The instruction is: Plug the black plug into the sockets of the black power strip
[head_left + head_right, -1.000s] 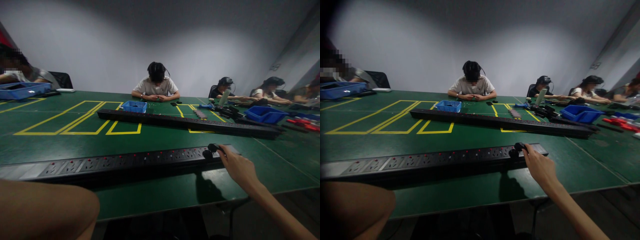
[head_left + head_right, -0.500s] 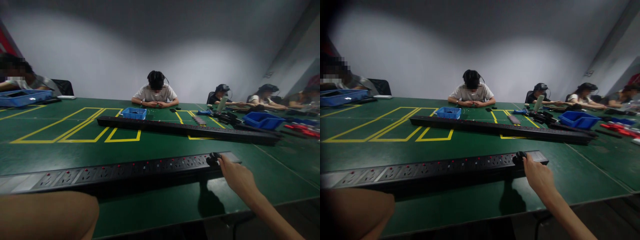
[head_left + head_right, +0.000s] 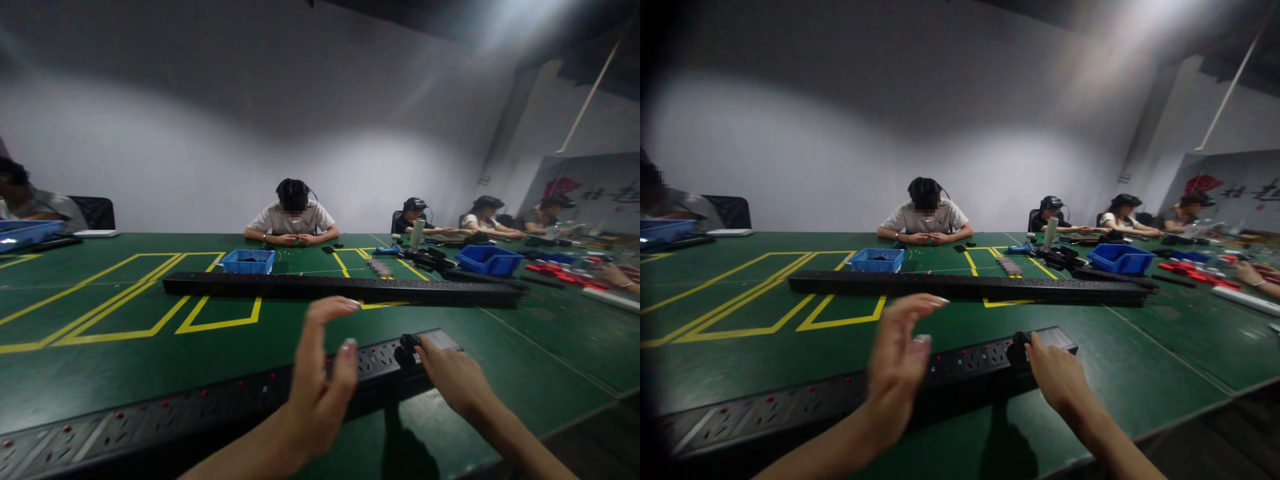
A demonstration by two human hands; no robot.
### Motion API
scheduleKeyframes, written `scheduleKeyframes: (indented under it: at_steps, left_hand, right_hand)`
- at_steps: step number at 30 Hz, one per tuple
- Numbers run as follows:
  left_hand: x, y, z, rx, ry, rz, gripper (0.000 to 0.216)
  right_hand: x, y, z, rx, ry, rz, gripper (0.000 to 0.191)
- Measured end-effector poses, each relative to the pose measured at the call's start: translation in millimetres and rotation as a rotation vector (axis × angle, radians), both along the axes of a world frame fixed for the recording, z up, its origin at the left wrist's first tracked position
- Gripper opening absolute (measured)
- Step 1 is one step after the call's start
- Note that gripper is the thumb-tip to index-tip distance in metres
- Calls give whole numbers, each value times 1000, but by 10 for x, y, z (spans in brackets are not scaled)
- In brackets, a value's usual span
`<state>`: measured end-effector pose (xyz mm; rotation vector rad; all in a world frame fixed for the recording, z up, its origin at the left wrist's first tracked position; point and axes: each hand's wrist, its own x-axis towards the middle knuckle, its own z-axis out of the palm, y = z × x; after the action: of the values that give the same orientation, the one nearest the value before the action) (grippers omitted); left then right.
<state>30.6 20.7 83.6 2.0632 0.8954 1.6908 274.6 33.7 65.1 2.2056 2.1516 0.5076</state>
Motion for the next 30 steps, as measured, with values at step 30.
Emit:
scheduleKeyframes:
  at_steps: [30]
  left_hand:
    - [11,301,-974,42,1158,197,96]
  right_hand:
    - [-198,-10,-108,-131,247,873,77]
